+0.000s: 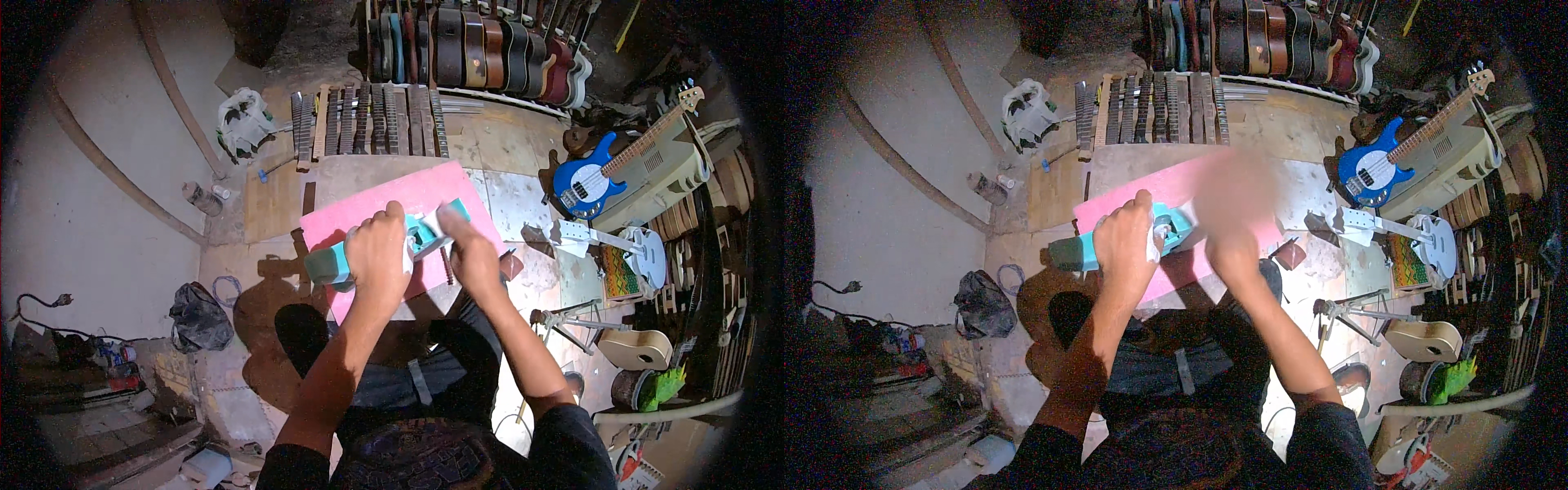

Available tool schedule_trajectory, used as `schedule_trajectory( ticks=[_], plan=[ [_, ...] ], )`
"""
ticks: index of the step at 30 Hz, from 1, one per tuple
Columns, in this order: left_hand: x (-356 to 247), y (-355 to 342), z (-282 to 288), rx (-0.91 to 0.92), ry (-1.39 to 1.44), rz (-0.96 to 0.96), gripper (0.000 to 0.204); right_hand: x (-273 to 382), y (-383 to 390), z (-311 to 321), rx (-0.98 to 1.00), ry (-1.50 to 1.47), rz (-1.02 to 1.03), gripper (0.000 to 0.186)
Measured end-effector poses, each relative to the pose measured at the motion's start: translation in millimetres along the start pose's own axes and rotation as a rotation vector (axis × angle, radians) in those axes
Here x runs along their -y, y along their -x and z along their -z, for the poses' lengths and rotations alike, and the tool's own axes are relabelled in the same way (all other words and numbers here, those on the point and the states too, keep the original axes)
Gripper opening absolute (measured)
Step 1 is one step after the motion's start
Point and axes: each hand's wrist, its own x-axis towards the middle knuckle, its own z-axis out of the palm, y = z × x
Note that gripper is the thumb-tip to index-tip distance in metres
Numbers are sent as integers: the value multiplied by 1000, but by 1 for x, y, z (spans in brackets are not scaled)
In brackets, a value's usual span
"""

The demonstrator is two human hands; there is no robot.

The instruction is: The person sands the surface and sides of a teal electric guitar body using a sanding block, turning the body over to reach different edges and wiping away white dust with their hands.

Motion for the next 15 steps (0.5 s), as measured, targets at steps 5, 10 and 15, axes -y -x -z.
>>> schedule_trajectory(
  ticks=[5,10,15],
  plan=[
    [0,2,1,-11,9,-2,38,19,11,-18,-67,-226,125,78],
    [-7,1,0,19,-3,4,37,7,-3,5,-4,-94,-11,76],
    [-2,4,6,2,26,-9,37,16,6,-8,-5,-247,110,71]
  ],
)
